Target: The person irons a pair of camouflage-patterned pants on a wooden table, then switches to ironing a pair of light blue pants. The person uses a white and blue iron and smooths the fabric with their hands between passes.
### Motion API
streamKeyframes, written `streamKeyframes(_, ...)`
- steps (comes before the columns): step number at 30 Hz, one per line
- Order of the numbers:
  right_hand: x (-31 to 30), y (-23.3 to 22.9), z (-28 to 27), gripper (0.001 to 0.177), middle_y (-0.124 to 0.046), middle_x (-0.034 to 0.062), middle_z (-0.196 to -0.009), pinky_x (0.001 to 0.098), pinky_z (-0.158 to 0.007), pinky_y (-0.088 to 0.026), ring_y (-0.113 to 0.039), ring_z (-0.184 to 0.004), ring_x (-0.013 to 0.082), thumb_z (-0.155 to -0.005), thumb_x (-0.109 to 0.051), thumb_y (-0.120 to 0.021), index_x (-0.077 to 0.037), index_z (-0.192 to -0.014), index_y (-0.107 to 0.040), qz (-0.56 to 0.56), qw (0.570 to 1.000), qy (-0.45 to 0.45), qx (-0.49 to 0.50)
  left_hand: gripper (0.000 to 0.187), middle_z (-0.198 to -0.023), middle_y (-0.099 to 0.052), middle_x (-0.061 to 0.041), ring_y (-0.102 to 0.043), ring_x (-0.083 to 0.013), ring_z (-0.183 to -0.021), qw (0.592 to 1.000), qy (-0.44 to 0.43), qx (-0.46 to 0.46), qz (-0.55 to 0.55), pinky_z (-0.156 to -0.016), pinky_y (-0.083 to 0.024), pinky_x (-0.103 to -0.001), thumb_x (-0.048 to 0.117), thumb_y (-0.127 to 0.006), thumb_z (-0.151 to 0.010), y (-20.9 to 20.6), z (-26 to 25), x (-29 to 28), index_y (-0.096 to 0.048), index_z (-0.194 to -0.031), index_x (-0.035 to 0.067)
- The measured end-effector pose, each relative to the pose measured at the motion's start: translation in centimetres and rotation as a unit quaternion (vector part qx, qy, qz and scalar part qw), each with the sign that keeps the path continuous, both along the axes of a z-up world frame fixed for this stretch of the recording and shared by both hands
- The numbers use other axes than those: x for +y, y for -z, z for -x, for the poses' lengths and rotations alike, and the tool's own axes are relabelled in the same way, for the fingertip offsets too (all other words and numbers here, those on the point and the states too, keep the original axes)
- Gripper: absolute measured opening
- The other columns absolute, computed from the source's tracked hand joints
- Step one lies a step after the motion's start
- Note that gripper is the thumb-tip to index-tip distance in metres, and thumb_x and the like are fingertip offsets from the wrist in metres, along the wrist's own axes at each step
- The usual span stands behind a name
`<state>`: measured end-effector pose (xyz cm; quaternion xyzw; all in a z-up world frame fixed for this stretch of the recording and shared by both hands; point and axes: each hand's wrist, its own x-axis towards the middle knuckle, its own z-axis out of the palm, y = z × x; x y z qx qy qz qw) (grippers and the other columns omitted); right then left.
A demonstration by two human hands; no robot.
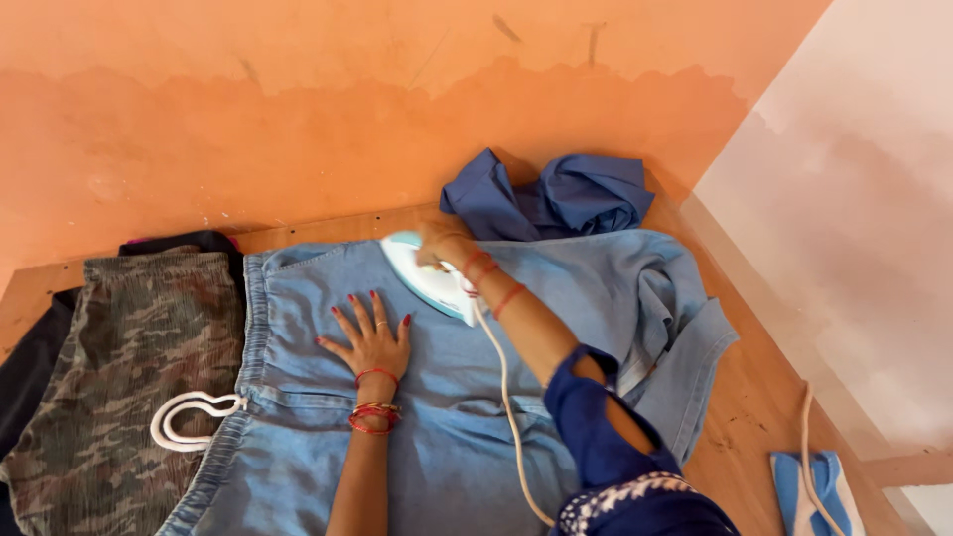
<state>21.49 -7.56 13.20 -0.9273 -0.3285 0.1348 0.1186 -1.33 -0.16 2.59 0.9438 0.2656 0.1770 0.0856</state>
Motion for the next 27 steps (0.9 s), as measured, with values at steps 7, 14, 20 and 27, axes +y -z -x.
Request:
streamKeyframes(7,-12.4,-0.6,0.3,0.042,-0.072,0.0266,-0.087,0.0436,-0.076,-0.057,-0.072,-0.084,0.0380,-0.063,-0.026,-0.084,0.003,-0.092,-0.076,-0.011,0.998,0.062,-0.005,0.078,-0.170,-0.015,-0.016,0.001,-0.0432,-0.156,0.999,0.016,-0.022,-0.022,-0.106,0.008,-0.084,0.066,-0.033,-0.099,1.3,0.6,1.3,-0.029,-0.161,0.020)
streamKeyframes(14,-22.2,-4.8,6.5,0.043,-0.076,0.0162,-0.077,0.0397,-0.065,-0.058,-0.075,-0.070,0.0282,-0.068,-0.028,-0.081,0.002,-0.097,-0.072,0.033,0.989,0.087,0.116,0.079,-0.170,-0.015,-0.017,0.001,-0.0460,-0.156,0.999,0.017,-0.022,-0.042,-0.103,0.008,-0.086,0.067,-0.030,-0.099,2.6,0.0,1.8,-0.028,-0.162,0.019)
streamKeyframes(20,-25.5,-6.9,16.1,0.039,-0.073,0.0133,-0.073,0.0363,-0.056,-0.055,-0.071,-0.060,0.0230,-0.072,-0.026,-0.081,0.001,-0.099,-0.072,0.037,0.980,-0.033,0.194,0.079,-0.171,-0.013,-0.017,0.004,-0.0462,-0.157,0.998,0.020,-0.014,-0.055,-0.103,0.009,-0.085,0.068,-0.027,-0.101,3.4,-0.5,2.3,-0.027,-0.164,0.020)
streamKeyframes(27,-29.2,-9.1,22.4,0.034,-0.072,0.0092,-0.071,0.0317,-0.046,-0.054,-0.067,-0.050,0.0167,-0.077,-0.023,-0.081,-0.002,-0.102,-0.072,-0.096,0.978,-0.005,0.185,0.082,-0.170,-0.009,-0.017,0.007,-0.0444,-0.155,0.999,0.029,-0.006,-0.015,-0.101,0.012,-0.085,0.070,-0.029,-0.097,3.8,-1.2,2.9,-0.024,-0.162,0.021)
